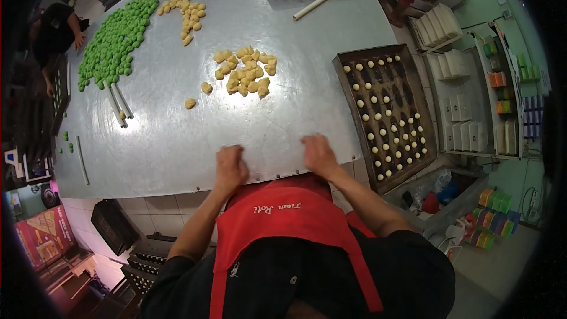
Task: The person rolls small pieces of dough into balls on a metal countertop and places them into a baking tray. They repeat this process continuously, filling the tray with evenly spaced dough balls. The person also moves a filled tray to a rack and retrieves an empty one to continue the task.
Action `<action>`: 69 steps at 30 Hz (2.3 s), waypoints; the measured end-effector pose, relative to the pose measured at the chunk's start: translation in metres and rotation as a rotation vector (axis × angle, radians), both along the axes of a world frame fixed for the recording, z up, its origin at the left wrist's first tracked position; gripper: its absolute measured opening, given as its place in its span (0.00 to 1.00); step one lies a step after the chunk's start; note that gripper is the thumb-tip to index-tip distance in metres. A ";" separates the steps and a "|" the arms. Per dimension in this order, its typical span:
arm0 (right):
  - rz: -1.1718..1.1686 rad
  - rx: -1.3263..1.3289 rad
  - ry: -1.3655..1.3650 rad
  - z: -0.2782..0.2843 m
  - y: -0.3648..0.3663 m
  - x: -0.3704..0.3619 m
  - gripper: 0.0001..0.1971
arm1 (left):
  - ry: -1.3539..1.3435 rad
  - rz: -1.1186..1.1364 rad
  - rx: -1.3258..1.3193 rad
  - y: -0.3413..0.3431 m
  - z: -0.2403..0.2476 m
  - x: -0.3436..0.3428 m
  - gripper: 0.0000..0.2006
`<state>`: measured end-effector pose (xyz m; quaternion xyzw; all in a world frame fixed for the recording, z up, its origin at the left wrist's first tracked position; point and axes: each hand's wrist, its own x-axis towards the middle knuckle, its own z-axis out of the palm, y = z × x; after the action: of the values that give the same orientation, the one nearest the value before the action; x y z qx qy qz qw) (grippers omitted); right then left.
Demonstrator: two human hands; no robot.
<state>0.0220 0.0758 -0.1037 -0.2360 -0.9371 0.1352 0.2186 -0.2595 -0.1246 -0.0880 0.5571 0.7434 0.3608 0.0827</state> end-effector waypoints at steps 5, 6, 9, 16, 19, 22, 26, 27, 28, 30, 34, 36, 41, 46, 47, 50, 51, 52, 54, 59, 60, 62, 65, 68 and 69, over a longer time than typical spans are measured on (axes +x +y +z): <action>0.088 -0.051 0.080 0.012 0.050 -0.088 0.12 | 0.092 -0.033 0.014 0.100 0.004 -0.024 0.12; 0.079 -0.044 0.126 0.016 0.069 -0.087 0.11 | 0.134 -0.053 -0.009 0.101 0.006 -0.046 0.11; -0.022 0.032 0.139 0.024 0.090 -0.040 0.11 | 0.066 -0.018 -0.046 0.055 0.007 -0.078 0.11; 0.083 -0.096 0.041 0.023 0.003 -0.043 0.12 | -0.067 -0.005 -0.007 0.027 0.004 0.021 0.14; 0.089 -0.100 0.016 0.024 0.031 -0.088 0.12 | 0.028 -0.027 -0.022 0.094 0.006 -0.004 0.12; 0.112 0.021 0.105 0.020 0.075 -0.077 0.11 | 0.134 -0.056 0.027 0.093 0.005 -0.065 0.12; -0.027 -0.060 0.043 0.032 0.058 -0.013 0.10 | 0.069 0.075 0.034 0.015 0.001 -0.067 0.12; 0.003 -0.034 0.004 0.024 0.040 0.004 0.10 | 0.040 0.101 0.064 -0.001 0.002 -0.052 0.13; 0.042 -0.012 -0.034 0.014 0.029 0.012 0.11 | 0.024 0.070 0.045 -0.015 -0.004 -0.035 0.13; 0.107 -0.087 -0.039 0.013 0.007 -0.009 0.12 | -0.019 -0.010 0.015 -0.005 -0.001 0.002 0.12; 0.261 -0.086 0.041 0.024 0.017 -0.087 0.10 | 0.032 -0.099 0.032 0.084 0.007 -0.001 0.11; 0.252 -0.007 0.054 0.017 0.049 -0.100 0.07 | 0.071 -0.099 0.043 0.103 -0.005 -0.043 0.10; -0.011 -0.027 0.102 0.034 0.065 -0.050 0.08 | 0.170 0.102 0.002 0.045 0.010 -0.092 0.07; -0.146 -0.147 0.156 0.045 0.001 -0.014 0.08 | 0.105 0.357 -0.007 -0.026 0.008 -0.033 0.03; -0.186 -0.186 0.148 0.048 -0.004 -0.012 0.08 | 0.060 0.365 -0.023 -0.029 0.008 -0.020 0.03; -0.296 -0.653 0.185 0.072 0.019 -0.008 0.09 | -0.092 0.395 -0.080 -0.032 0.015 0.007 0.04; -0.367 -0.639 0.236 0.071 0.042 -0.002 0.10 | -0.168 0.385 -0.117 -0.029 0.024 0.011 0.05; -0.432 -0.642 0.302 0.083 0.067 0.005 0.11 | -0.244 0.394 -0.152 -0.029 0.031 0.017 0.05; -0.599 -0.639 0.393 0.112 0.121 0.029 0.12 | -0.403 0.450 -0.212 -0.021 0.040 0.023 0.07; -0.714 -0.291 0.188 0.065 0.252 0.104 0.13 | -0.571 0.440 -0.189 0.019 0.035 0.034 0.10; -0.714 -0.287 0.162 0.060 0.265 0.109 0.12 | -0.573 0.447 -0.222 0.030 0.044 0.041 0.10; -0.646 -0.269 0.113 0.048 0.283 0.116 0.14 | -0.588 0.435 -0.253 0.043 0.047 0.052 0.10; -0.559 -0.153 0.028 0.029 0.292 0.124 0.15 | -0.621 0.404 -0.276 0.053 0.044 0.065 0.11; -0.580 0.001 0.179 0.055 0.277 0.104 0.13 | -0.626 0.441 -0.306 0.053 0.052 0.082 0.11; -0.526 -0.027 0.157 0.055 0.272 0.104 0.12 | -0.614 0.438 -0.299 0.052 0.050 0.087 0.12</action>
<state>0.1258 0.3479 -0.0483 -0.4628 -0.8221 0.1041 0.3148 -0.1730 -0.0723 -0.0379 0.2340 0.8295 0.4074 0.3020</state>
